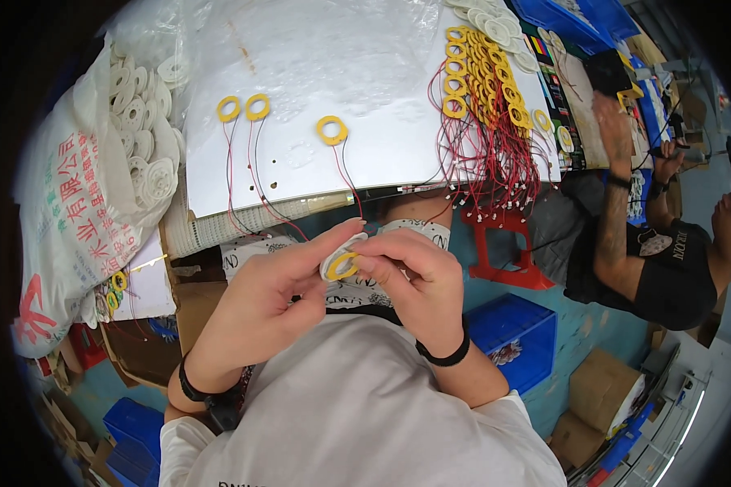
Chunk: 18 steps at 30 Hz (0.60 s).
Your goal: Assembling small electronic components by inserting metal parts into plastic rings at a factory workbench.
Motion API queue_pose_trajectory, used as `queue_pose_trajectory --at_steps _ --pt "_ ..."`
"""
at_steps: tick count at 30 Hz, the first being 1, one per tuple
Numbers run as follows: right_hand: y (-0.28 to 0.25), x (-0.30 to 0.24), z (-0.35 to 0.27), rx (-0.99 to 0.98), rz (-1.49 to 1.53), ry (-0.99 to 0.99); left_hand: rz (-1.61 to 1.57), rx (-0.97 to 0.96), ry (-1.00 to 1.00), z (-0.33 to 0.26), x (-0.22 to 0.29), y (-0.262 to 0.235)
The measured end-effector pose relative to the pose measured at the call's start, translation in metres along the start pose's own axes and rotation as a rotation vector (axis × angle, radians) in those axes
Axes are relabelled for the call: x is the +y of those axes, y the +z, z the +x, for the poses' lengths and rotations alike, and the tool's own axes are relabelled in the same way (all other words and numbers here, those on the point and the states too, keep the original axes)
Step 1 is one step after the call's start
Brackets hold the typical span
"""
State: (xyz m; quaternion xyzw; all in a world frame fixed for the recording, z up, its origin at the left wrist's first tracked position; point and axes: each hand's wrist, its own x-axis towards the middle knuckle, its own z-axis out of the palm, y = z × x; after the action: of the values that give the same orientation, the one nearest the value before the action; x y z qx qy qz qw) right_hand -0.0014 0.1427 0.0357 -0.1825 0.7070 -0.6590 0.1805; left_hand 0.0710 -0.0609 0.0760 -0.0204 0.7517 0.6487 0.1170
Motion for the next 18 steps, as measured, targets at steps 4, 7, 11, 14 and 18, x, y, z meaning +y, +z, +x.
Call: queue_pose_trajectory --at_steps 4,7,11,14,18 --pt "0.005 0.003 -0.004 0.026 -0.114 -0.015 -0.016 0.07 0.073 0.001 -0.01 0.007" --pt "0.008 0.002 -0.008 0.069 -0.115 0.064 0.121 0.091 0.104 0.005 -0.016 0.008" --pt "-0.002 -0.012 -0.006 0.051 -0.302 0.224 0.242 0.066 0.009 0.009 -0.01 0.012" --pt "-0.018 -0.011 -0.003 -0.114 -0.167 0.089 0.204 0.065 0.148 0.011 -0.008 0.02" --pt "-0.034 -0.009 -0.015 -0.125 -0.191 0.069 0.202 -0.01 0.067 0.014 -0.006 0.035"
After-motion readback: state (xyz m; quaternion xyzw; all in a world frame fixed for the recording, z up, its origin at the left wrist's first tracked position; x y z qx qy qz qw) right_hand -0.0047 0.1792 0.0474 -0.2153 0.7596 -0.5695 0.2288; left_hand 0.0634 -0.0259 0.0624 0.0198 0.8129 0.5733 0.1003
